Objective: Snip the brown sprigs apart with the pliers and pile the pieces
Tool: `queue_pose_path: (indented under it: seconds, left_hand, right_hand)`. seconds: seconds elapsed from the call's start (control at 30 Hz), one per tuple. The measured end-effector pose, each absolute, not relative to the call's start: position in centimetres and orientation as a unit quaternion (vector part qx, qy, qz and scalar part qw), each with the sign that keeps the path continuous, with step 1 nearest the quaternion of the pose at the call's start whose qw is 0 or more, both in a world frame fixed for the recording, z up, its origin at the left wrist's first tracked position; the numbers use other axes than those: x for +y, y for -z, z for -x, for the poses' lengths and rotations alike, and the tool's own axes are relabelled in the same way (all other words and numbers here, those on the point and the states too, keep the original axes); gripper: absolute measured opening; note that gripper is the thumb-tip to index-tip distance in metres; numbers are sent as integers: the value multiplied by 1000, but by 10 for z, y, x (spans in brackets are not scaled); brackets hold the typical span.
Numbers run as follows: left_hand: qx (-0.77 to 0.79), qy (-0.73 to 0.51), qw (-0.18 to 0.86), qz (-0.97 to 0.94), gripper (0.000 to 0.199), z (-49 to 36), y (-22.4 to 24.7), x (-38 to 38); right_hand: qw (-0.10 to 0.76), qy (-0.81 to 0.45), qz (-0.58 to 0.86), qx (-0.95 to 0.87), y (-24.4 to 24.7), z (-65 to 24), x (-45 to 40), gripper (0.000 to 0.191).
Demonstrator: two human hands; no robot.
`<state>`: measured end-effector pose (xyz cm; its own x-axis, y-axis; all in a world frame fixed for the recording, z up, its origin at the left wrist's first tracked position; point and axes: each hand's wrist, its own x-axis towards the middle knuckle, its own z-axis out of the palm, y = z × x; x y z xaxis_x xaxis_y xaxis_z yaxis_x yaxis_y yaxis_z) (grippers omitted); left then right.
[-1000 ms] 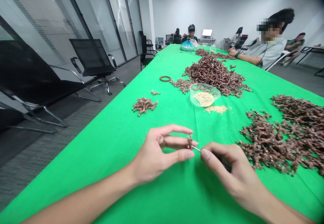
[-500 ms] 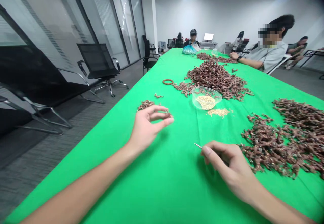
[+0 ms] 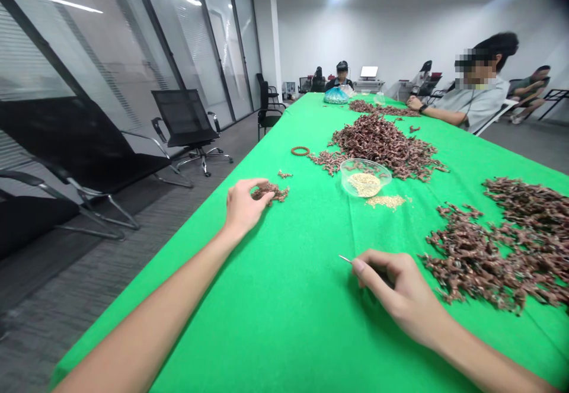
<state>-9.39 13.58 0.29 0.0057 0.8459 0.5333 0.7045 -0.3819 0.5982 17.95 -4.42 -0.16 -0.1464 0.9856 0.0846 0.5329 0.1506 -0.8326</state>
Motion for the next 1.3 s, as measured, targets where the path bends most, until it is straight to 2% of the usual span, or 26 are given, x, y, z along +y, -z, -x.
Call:
queue_pose_path:
  seconds: [0.17,0.5,0.63,0.77,0.9,1.13,1.3]
  left_hand:
    - [558,-442,49,-700,39,97,1,142]
    - [553,-479,68,-678,31,94,-9,136]
    - [478,-449,170,-736,30,69,-25,102]
    - [345,-310,356,-811,29,35,-28,57]
    - [307,-247,464,-793,33,13,-18,28]
    - [311,-240,507,-767,37,10,-24,16]
    - [294,-219,468,-804,40,16,-32,15]
  right_hand:
    - [325,-326,563,-686,2,-179,-45,46]
    - [349,-298,563,-687,-9,-177,-49,40]
    - [363,-294,545,-696,-7,-177,-47,46]
    - [384,-296,531,-695,-4,-179,-45,48]
    - [400,-289,518,-698,-4,-177,-44,49]
    - [407,-273,490,-721,-3,-173,-48,41]
    - [404,-270,465,-740,-3,-174,-48,37]
